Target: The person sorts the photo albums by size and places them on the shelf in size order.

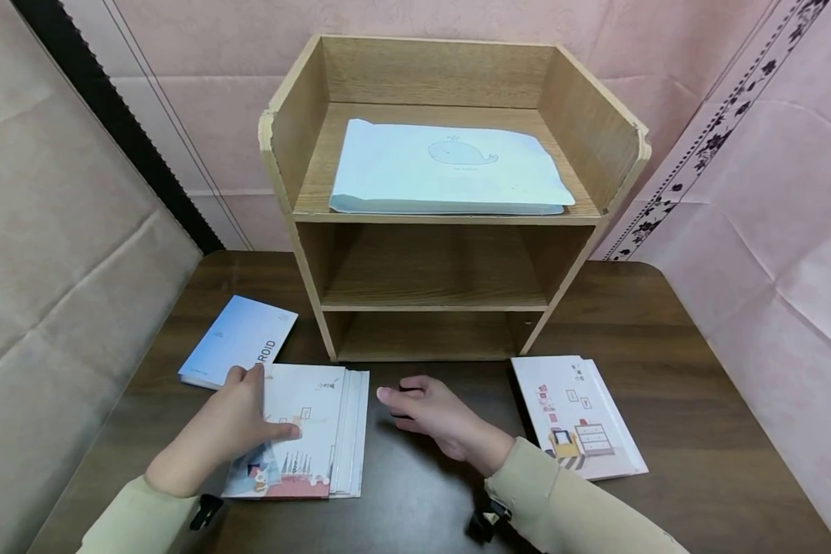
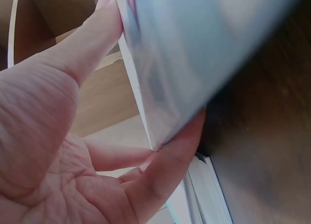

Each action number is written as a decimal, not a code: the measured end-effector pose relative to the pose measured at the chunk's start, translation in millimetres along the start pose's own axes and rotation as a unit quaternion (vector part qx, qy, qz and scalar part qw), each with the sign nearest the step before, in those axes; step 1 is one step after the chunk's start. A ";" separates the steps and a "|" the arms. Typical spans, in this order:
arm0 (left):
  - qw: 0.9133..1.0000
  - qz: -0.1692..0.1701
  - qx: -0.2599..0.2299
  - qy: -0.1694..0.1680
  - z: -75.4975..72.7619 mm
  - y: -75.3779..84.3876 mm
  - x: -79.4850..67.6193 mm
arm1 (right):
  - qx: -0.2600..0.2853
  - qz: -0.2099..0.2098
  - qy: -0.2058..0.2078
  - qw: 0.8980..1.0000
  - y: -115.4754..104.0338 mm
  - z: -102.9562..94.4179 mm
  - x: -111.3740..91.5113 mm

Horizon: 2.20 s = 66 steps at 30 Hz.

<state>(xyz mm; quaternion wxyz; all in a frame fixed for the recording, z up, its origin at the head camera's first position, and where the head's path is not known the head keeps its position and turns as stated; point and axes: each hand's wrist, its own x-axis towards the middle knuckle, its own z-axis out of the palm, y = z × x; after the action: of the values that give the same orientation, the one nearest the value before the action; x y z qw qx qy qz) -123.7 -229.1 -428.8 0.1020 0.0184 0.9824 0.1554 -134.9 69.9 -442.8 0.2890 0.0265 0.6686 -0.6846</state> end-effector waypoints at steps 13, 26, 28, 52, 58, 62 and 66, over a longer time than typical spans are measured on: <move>0.996 -0.030 -0.056 -0.068 4.7 -1.6 4.0 | 0.055 0.027 -0.043 0.997 -0.3 18.4 5.7; 0.985 -0.037 -0.162 -0.040 5.2 2.7 -6.2 | 0.060 0.023 -0.037 0.997 -0.3 12.4 6.1; 0.981 -0.038 -0.186 -0.038 2.9 6.5 -7.8 | 0.044 0.022 -0.033 0.998 -1.0 10.8 5.8; 0.963 0.056 -0.263 0.015 0.6 69.9 -20.7 | -0.103 -0.145 0.011 0.984 -2.9 -22.7 -21.7; 0.942 0.107 -0.317 0.023 0.0 80.7 -20.5 | -0.095 -0.180 0.017 0.979 -15.1 -39.3 -32.3; 0.929 0.143 -0.341 0.011 0.5 85.1 -21.1 | -0.078 -0.200 0.021 0.977 -21.2 -47.6 -35.8; 0.917 0.171 -0.361 -0.007 6.3 88.6 -21.6 | -0.051 -0.227 0.028 0.972 -27.6 -53.6 -38.8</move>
<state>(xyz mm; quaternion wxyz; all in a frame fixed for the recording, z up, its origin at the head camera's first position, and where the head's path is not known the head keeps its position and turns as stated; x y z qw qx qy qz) -100.9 -144.4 -403.1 0.0801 0.1494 0.8406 0.5144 -133.3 132.0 -407.1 0.1086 -0.1218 0.6991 -0.6962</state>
